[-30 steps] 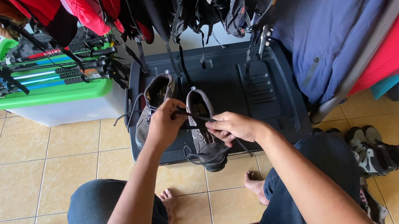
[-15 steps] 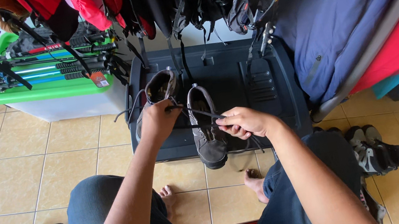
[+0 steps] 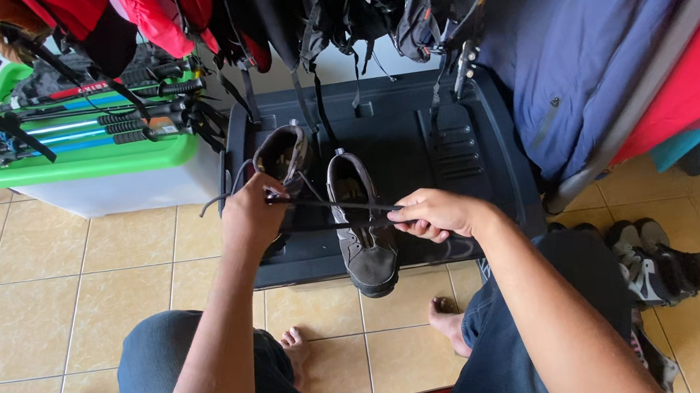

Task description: The person laces up several pairs of hiking boots and athletic shoes by hand, pulling the laces through the eyelets and tightening them.

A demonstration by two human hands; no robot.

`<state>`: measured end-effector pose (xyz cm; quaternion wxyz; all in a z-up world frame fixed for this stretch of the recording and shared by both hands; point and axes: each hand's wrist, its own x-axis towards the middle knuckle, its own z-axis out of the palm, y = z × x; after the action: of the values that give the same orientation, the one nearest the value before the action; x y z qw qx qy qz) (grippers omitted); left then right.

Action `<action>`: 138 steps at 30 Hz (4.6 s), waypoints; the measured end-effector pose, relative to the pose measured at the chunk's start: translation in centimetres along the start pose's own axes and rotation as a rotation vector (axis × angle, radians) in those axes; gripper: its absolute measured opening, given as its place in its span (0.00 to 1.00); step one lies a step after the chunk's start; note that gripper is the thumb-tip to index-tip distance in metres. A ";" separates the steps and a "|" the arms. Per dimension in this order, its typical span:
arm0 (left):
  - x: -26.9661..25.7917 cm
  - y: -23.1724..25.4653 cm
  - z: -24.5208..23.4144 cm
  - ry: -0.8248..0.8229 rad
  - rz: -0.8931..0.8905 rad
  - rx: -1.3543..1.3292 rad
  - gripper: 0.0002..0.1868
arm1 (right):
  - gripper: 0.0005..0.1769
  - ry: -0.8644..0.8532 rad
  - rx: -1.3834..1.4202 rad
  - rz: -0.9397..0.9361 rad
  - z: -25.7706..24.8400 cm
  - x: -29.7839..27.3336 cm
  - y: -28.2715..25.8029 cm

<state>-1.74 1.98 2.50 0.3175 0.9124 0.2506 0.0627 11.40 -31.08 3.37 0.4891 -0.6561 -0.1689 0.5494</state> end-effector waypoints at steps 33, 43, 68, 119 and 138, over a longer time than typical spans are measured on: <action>-6.8 7.8 -0.4 -0.361 0.610 -0.506 0.42 | 0.34 -0.007 -0.218 0.018 1.9 -1.3 -1.6; -4.4 6.4 5.9 -0.550 0.111 -0.894 0.35 | 0.28 0.300 -0.202 -0.344 -1.1 2.8 0.3; -0.8 3.9 10.2 -0.227 -0.384 -1.680 0.14 | 0.21 0.280 -0.375 -0.410 6.3 6.8 1.8; -6.7 5.6 8.8 -0.298 0.678 0.044 0.09 | 0.15 0.685 0.278 -0.430 0.6 5.6 -0.3; -6.6 4.6 6.0 -0.393 0.671 0.000 0.10 | 0.30 0.510 -0.972 0.075 0.7 24.9 3.2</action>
<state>-3.96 -7.67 0.87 0.3212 0.9383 -0.1273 -0.0132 18.22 -13.32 -13.09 0.1351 -0.9244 -0.2559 0.2486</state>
